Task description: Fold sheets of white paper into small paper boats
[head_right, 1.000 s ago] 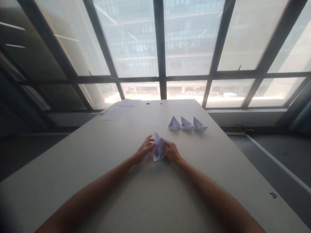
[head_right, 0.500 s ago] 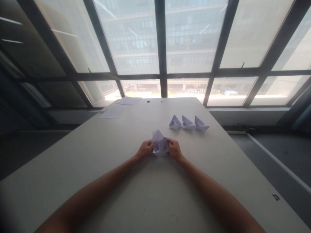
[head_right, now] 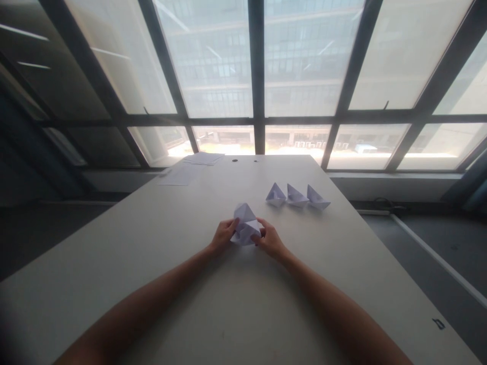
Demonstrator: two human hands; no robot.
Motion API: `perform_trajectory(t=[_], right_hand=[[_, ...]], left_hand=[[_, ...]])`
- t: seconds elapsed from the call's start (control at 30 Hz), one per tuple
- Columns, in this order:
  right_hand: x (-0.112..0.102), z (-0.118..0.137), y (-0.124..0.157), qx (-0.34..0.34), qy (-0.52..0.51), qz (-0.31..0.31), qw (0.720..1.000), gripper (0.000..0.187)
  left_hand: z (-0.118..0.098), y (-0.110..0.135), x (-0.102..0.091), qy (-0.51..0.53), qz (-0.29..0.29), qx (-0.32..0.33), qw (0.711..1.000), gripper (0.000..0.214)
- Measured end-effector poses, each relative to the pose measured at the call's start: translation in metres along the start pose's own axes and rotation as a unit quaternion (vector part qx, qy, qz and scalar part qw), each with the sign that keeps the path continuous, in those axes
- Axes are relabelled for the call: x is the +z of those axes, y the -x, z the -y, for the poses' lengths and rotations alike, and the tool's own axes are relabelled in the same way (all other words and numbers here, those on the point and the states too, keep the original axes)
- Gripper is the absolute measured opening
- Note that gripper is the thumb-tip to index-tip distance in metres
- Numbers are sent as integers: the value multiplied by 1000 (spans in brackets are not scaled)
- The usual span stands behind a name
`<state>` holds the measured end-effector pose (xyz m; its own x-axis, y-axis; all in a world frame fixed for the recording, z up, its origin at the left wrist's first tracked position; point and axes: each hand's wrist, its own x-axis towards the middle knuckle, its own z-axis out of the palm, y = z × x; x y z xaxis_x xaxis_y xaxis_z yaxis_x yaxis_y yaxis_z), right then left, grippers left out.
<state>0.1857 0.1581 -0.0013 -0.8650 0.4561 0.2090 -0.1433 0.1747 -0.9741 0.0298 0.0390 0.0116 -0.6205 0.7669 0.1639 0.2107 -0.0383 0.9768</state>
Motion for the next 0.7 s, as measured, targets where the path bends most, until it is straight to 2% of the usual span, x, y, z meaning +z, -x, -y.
perform_trajectory(t=[0.1,0.2,0.3,0.37,0.57,0.63,0.7], right_hand=[[3,-1,-1,-42,40,-50,997,50],[3,-2,-1,-68,89,-113,987,47],[1,-2,-2,-83,141,-156,974,41],[0,-1,-2,-90,168,-172,966,36],[4,6,2,-104,266,-155,946,12],[7,9,4,-113,274,-136,945,12],[10,12,6,-123,266,-100,951,21]], left_hand=[[4,-1,3,-6,16,34,999,46],[9,-3,5,-50,4,44,998,40],[12,-4,6,-123,0,76,989,35],[12,-3,6,-130,-1,91,987,34],[7,-1,6,-115,-48,106,986,22],[6,-1,5,-91,-54,102,989,21],[6,0,2,-76,-39,108,990,16]])
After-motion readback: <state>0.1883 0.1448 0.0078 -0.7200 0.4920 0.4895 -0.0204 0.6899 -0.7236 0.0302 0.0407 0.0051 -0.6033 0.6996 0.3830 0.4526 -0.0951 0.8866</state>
